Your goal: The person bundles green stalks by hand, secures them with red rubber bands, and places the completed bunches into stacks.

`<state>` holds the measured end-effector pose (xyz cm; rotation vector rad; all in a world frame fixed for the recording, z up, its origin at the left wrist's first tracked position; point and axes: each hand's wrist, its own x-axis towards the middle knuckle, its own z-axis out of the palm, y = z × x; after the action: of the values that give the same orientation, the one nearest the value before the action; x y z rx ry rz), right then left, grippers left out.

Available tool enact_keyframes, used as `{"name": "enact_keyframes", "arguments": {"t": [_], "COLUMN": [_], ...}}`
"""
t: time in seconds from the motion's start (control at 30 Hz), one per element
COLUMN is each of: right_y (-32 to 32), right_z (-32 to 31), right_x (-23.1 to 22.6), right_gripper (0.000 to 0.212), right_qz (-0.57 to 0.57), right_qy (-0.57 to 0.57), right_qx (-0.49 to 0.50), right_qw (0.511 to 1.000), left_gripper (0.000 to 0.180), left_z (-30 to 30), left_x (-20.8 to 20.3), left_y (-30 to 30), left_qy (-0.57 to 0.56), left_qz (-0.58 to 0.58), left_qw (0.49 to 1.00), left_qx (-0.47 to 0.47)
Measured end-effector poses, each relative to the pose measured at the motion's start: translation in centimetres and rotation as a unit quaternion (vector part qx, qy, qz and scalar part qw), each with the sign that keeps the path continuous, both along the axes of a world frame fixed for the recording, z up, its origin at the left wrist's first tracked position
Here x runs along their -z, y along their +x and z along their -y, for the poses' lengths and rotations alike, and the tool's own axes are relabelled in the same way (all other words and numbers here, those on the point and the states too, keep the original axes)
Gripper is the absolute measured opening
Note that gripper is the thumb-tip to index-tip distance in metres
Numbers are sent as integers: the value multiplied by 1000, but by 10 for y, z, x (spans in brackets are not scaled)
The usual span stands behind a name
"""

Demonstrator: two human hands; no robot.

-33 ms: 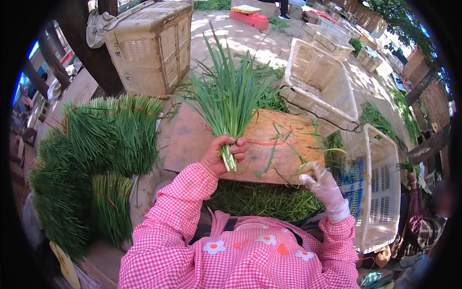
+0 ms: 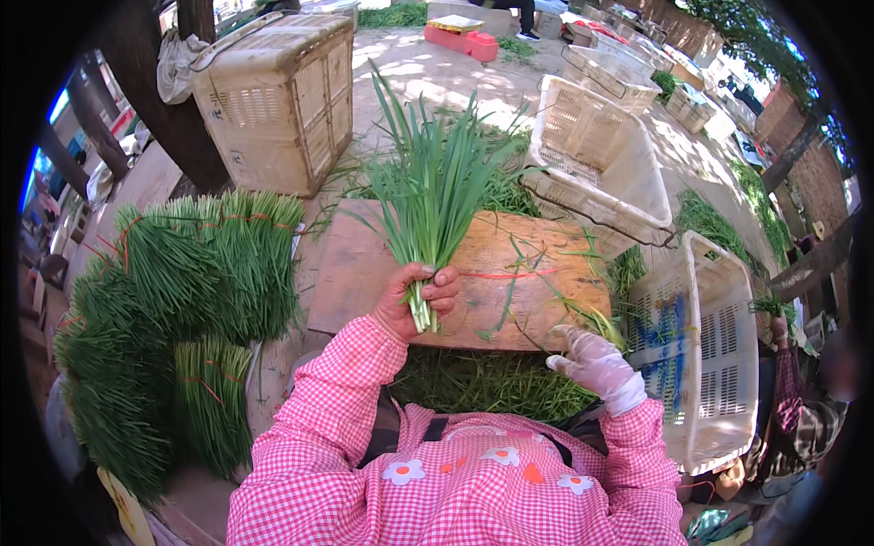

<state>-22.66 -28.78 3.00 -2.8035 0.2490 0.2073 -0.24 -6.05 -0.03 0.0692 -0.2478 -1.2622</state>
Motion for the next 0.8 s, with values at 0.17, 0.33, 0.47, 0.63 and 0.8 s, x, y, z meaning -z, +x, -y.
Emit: {"name": "enact_keyframes", "arguments": {"t": [0.17, 0.33, 0.47, 0.63, 0.8], "right_y": [58, 100, 123, 135, 125], "right_z": [-26, -41, -41, -28, -17], "right_x": [0, -38, -44, -30, -36], "right_gripper": [64, 71, 74, 38, 25], "right_qz": [266, 401, 410, 381, 453], "right_qy": [234, 186, 54, 117, -8], "right_qx": [29, 64, 5, 1, -40], "right_qw": [935, 895, 911, 917, 891], "left_gripper": [22, 22, 25, 32, 30], "left_z": [-6, -11, -9, -9, -7], "left_x": [-4, 0, 0, 5, 1], "left_y": [-8, -9, -12, -13, -13], "left_qy": [-15, -23, -15, -25, -12], "left_qz": [9, 8, 10, 2, -26], "left_qw": [1000, 999, 998, 998, 999], "left_qx": [11, 45, 58, 62, 19]}}
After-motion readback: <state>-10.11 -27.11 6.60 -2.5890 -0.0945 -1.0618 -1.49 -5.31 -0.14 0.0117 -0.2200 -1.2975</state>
